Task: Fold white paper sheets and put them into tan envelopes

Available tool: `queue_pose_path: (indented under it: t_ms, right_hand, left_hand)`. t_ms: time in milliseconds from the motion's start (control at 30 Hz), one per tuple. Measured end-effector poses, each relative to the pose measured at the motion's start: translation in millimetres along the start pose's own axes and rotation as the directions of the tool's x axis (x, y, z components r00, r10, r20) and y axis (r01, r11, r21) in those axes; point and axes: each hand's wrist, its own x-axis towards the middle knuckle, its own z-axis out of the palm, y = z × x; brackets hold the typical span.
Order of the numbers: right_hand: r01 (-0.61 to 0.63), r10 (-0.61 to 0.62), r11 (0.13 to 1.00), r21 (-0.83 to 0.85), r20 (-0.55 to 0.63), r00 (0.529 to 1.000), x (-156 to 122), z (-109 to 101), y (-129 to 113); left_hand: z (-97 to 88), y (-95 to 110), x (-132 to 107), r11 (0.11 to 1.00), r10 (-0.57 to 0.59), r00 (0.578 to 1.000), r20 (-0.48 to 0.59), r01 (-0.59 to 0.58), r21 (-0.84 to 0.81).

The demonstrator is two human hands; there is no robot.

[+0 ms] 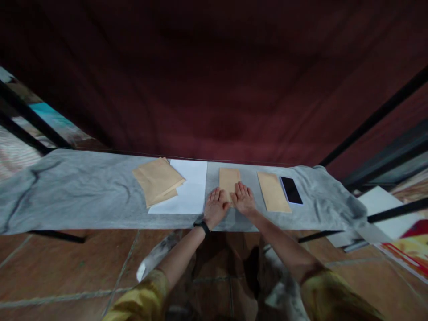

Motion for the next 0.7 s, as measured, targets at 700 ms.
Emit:
queue_pose_path:
  t_ms: [700]
  right_hand:
    - [-0.049,0.051,0.992,0.117,-0.02,0.998,5.6,2.0,-4.8]
  left_hand:
    - [-12.2,-23.1,47.9,0.321,-0.341,0.834,0.434,0.538,-0.78]
